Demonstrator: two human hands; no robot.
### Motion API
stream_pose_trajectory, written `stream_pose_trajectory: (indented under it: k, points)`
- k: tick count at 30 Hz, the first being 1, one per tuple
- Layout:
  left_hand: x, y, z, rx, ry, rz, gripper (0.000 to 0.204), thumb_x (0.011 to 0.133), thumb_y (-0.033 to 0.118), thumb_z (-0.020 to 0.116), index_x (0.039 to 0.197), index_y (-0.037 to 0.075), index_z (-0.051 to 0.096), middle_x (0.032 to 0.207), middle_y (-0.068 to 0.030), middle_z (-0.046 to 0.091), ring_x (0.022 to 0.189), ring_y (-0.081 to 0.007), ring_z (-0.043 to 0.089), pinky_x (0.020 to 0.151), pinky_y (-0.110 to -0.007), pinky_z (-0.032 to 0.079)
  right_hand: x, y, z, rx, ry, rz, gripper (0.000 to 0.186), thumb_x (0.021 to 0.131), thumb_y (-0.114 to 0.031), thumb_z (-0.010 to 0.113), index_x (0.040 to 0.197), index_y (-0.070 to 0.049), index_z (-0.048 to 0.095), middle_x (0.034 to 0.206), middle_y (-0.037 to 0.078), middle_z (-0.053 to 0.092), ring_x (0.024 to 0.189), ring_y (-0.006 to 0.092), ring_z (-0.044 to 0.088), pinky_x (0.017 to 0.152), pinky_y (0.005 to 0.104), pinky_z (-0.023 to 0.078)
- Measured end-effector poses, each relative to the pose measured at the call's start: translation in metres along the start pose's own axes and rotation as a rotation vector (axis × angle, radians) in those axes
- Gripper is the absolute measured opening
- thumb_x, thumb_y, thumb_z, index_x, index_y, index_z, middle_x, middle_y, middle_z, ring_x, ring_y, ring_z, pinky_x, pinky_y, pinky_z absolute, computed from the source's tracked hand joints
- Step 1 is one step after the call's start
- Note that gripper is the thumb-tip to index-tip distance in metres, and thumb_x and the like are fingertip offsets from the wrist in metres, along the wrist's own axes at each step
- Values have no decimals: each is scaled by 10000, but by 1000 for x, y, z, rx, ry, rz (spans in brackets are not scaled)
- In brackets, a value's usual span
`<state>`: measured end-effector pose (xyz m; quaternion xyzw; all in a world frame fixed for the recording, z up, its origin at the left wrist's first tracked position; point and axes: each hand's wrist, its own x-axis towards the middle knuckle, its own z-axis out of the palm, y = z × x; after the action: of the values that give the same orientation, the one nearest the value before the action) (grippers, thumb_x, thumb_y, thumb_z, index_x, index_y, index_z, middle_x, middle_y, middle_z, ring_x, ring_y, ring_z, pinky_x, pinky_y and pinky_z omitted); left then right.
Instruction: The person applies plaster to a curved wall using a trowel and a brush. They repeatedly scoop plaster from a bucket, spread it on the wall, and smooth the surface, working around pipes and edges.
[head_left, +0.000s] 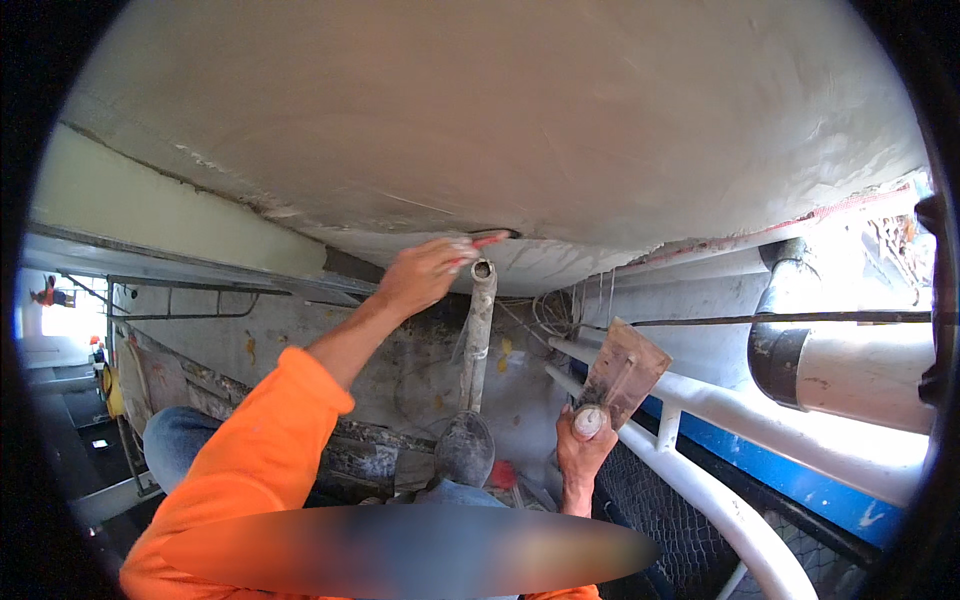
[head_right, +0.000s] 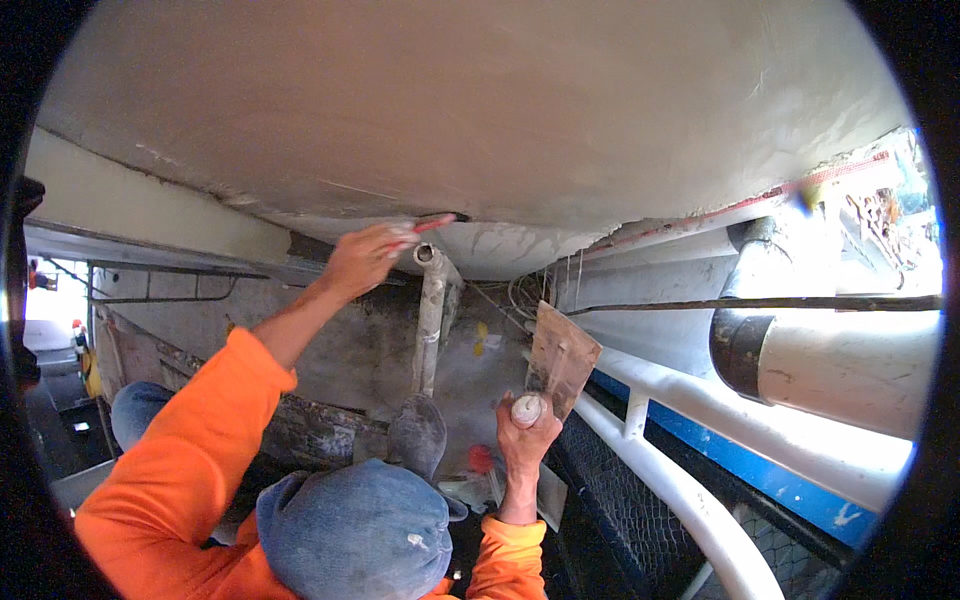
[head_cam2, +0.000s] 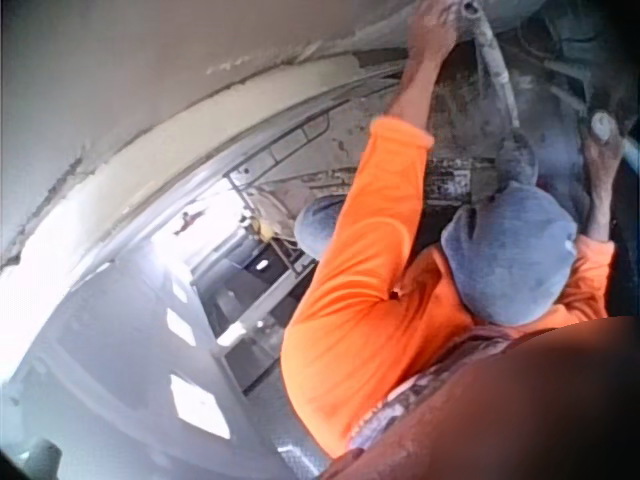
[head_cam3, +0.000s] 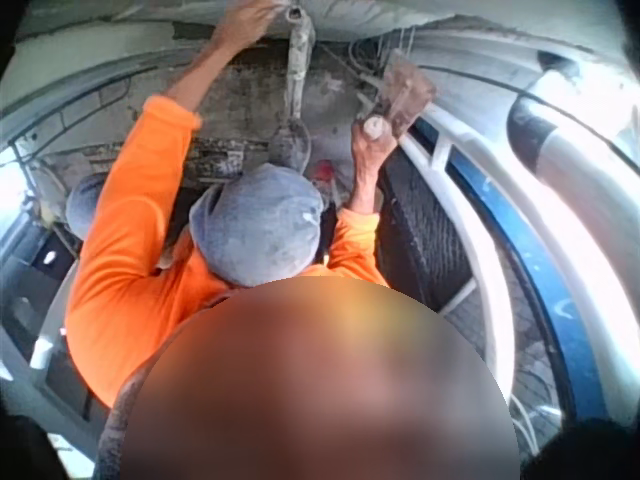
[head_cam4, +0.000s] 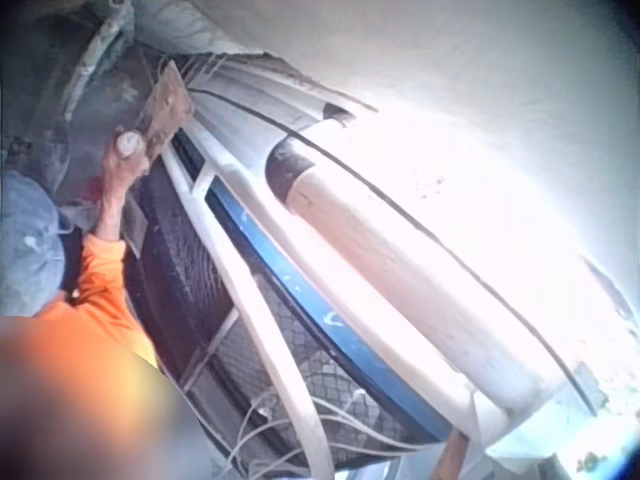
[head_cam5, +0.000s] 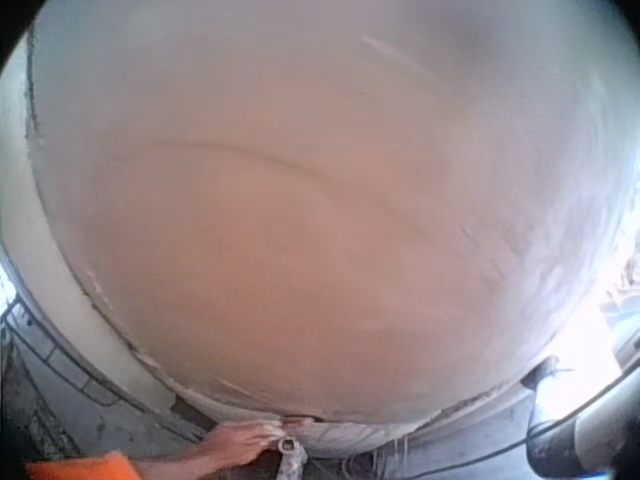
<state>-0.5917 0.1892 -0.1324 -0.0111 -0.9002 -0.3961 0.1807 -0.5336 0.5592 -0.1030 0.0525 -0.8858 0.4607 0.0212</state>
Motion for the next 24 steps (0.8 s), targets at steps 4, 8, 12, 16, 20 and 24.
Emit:
stream_pose_trajectory:
  k: [4, 8, 12, 16, 20, 24]
  points:
    - [-70, 1, -39, 139, 302, -178, 203, 927, 14, 713, 1121, 58, 757, 1159, -131, 751, 1052, -280, 745, 927, -367, 596, 7, -3, 0, 14, 18, 31, 251, 804, -100, 836, 831, -23, 598, 644, 99, 603, 559, 213, 565, 574, 360, 494]
    - [-116, 8, -49, 155, 469, -581, 135, 941, 23, 717, 1069, -12, 743, 1126, -133, 754, 1007, -236, 756, 904, -357, 595, 10, -4, 8, 47, 2, 41, 263, 803, -106, 841, 826, -28, 590, 639, 101, 597, 548, 217, 547, 562, 360, 483]
    - [-121, -9, -25, -562, 882, -850, 188, 990, 106, 709, 1125, -12, 653, 1022, -142, 720, 952, -258, 750, 849, -380, 626, 5, -3, 24, 70, -112, 128, 268, 815, -113, 832, 814, -32, 576, 643, 97, 592, 555, 214, 534, 569, 355, 482]
    - [-97, -25, -11, -1013, 1184, -1044, 220, 973, 103, 715, 1109, -31, 605, 1011, -168, 691, 894, -311, 754, 822, -406, 648, -3, -1, 36, 59, -158, 152, 273, 828, -123, 824, 807, -32, 567, 646, 93, 595, 565, 189, 531, 575, 351, 483]
    - [-49, -23, -7, -1152, 1055, -1010, 209, 959, 95, 701, 1065, -39, 581, 1020, -180, 679, 899, -319, 745, 850, -422, 655, -11, 2, 38, 131, -198, 275, 264, 842, -128, 813, 817, -23, 572, 653, 77, 602, 595, 149, 529, 585, 341, 482]
    - [-42, 3, -54, -1147, 1061, -934, 236, 955, 123, 704, 1064, -36, 566, 1011, -167, 679, 928, -345, 742, 897, -455, 651, -15, 5, 34, 193, -200, 265, 262, 846, -131, 808, 831, -15, 574, 669, 57, 602, 630, 132, 529, 611, 327, 485]
